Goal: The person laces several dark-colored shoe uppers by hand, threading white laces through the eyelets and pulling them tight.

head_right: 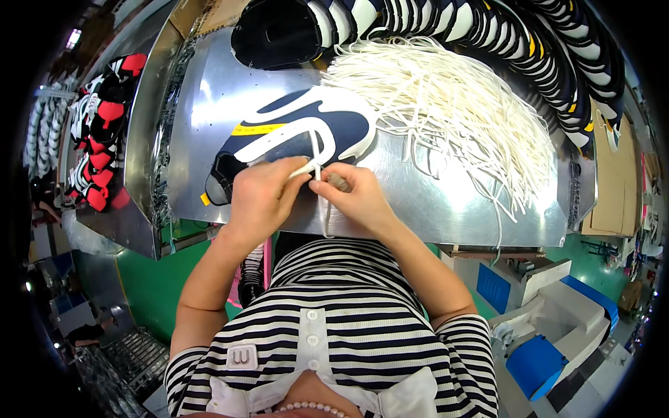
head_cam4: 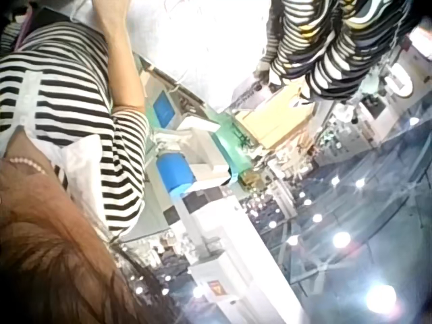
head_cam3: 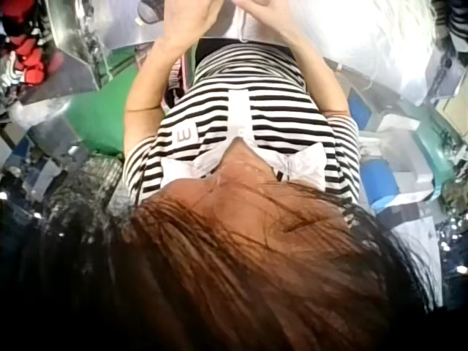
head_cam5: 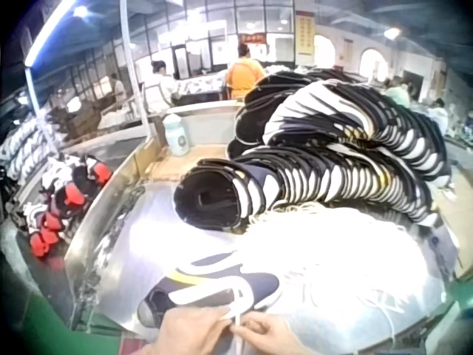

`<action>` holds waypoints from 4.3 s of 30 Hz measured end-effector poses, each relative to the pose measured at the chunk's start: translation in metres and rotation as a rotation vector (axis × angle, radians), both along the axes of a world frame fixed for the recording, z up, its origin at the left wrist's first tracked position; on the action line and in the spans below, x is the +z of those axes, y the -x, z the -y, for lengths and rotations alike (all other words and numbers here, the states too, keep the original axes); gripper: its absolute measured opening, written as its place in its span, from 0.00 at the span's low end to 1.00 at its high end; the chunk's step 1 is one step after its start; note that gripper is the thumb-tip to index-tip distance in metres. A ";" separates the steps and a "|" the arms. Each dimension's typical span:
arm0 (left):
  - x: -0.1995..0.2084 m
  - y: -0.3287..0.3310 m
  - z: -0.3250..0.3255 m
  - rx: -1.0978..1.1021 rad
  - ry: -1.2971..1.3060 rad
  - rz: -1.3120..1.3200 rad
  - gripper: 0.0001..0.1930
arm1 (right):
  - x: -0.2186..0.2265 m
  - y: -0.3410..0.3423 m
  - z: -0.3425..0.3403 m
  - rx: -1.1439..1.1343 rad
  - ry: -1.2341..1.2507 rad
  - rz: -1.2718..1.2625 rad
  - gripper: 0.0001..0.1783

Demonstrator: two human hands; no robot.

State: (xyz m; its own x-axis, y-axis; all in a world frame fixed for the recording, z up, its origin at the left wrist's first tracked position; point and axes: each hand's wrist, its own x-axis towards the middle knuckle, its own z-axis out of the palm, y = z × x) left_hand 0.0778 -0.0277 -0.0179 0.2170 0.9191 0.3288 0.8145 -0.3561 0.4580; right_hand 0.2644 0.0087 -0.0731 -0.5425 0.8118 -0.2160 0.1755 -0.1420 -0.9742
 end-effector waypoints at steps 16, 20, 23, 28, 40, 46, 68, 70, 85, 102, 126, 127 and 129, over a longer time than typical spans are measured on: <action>-0.006 -0.003 0.003 -0.080 0.343 -0.088 0.10 | 0.046 -0.092 0.071 -0.117 -0.105 0.087 0.06; -0.001 -0.008 0.001 -0.106 0.379 -0.147 0.10 | 0.040 -0.043 0.011 -0.120 -0.452 -0.079 0.09; 0.008 -0.008 0.001 -0.129 0.243 -0.143 0.09 | 0.045 -0.029 -0.016 -0.069 -0.487 0.085 0.09; 0.009 -0.025 -0.013 -0.159 0.306 -0.214 0.12 | 0.027 -0.021 -0.036 -0.055 -0.551 0.086 0.09; -0.019 -0.035 -0.029 -0.001 0.388 -0.047 0.11 | 0.010 -0.049 0.025 -0.130 -0.247 0.065 0.09; -0.019 -0.039 -0.026 0.015 0.343 -0.042 0.13 | 0.007 -0.050 0.022 -0.102 -0.296 0.194 0.08; -0.018 -0.031 0.006 -0.067 0.375 0.219 0.12 | 0.026 -0.005 0.034 0.028 -0.734 0.773 0.13; -0.023 -0.033 0.008 -0.051 0.342 0.240 0.13 | 0.026 0.000 0.037 -0.099 -0.735 0.742 0.11; -0.010 0.006 0.015 -0.166 0.043 -0.161 0.18 | 0.040 -0.087 0.046 -0.317 -0.483 0.435 0.20; -0.011 0.009 -0.027 0.131 1.248 0.636 0.13 | 0.005 -0.020 -0.011 -0.436 -0.388 0.167 0.26; 0.026 0.196 0.012 0.535 -0.177 -0.101 0.04 | 0.026 -0.097 -0.010 -0.373 -0.089 -0.082 0.22; 0.029 0.267 0.045 0.677 -0.133 -0.246 0.05 | 0.026 -0.100 -0.010 -0.385 -0.072 -0.127 0.22; 0.029 0.307 0.074 0.775 -0.105 -0.350 0.05 | 0.016 -0.104 -0.011 -0.331 -0.061 -0.074 0.21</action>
